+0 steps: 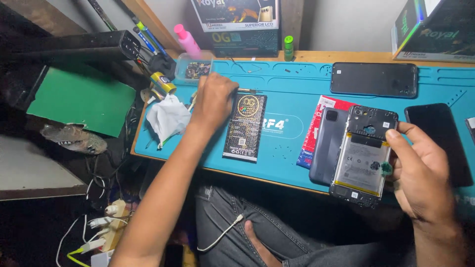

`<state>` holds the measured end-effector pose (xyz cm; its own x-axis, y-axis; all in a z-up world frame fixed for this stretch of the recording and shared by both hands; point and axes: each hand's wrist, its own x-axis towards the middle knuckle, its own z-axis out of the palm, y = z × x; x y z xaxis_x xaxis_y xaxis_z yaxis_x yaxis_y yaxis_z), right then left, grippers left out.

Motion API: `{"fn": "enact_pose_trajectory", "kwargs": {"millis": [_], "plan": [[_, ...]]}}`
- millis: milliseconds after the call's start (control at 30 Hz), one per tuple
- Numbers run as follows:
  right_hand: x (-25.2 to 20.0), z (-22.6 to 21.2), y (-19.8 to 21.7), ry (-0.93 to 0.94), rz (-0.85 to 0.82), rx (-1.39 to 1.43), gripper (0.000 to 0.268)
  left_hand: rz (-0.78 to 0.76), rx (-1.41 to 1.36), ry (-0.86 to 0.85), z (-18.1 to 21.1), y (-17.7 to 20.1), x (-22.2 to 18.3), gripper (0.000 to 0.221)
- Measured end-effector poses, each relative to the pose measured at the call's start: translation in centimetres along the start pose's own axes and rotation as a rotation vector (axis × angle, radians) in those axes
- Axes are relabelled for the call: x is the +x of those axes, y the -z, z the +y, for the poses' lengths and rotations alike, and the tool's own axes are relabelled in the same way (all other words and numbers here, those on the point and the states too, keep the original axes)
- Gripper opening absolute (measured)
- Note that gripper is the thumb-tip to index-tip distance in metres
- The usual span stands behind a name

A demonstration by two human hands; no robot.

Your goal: Disassembling a mobile phone to access internal components, using a prying tool to separate the battery and frame.

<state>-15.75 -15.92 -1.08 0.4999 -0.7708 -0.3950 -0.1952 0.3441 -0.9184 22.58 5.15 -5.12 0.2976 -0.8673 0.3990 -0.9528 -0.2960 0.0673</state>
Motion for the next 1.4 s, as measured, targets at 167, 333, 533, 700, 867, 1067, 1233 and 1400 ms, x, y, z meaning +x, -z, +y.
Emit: {"fn": "enact_pose_trajectory", "kwargs": {"millis": [167,333,533,700,867,1067,1233,1400], "plan": [[0.3,0.2,0.1,0.014,-0.037,0.038,0.015,0.027,-0.105,-0.071,1.6,2.5,-0.1,0.040],[0.1,0.1,-0.2,0.005,-0.041,0.052,0.015,0.090,-0.422,0.070,7.3,6.0,-1.5,0.018],[-0.2,0.3,-0.4,0.027,-0.073,0.099,0.016,0.093,-0.545,0.144,9.7,3.9,-4.5,0.022],[-0.6,0.0,-0.5,0.020,-0.075,0.062,0.017,0.022,-0.487,0.163,9.6,3.3,-5.0,0.029],[0.2,0.8,-0.3,0.019,-0.069,0.072,0.018,0.034,-0.399,0.165,9.3,3.0,-4.9,0.029],[-0.7,-0.5,-0.5,0.011,-0.069,0.006,0.019,0.027,-0.356,0.154,9.9,4.0,-5.6,0.029],[-0.2,0.3,-0.4,0.018,-0.070,0.021,0.018,0.012,-0.368,0.164,10.5,4.6,-6.3,0.027],[-0.7,0.0,-0.6,0.031,-0.104,0.036,0.015,0.038,-0.404,0.178,11.5,3.6,-5.1,0.022]]}}
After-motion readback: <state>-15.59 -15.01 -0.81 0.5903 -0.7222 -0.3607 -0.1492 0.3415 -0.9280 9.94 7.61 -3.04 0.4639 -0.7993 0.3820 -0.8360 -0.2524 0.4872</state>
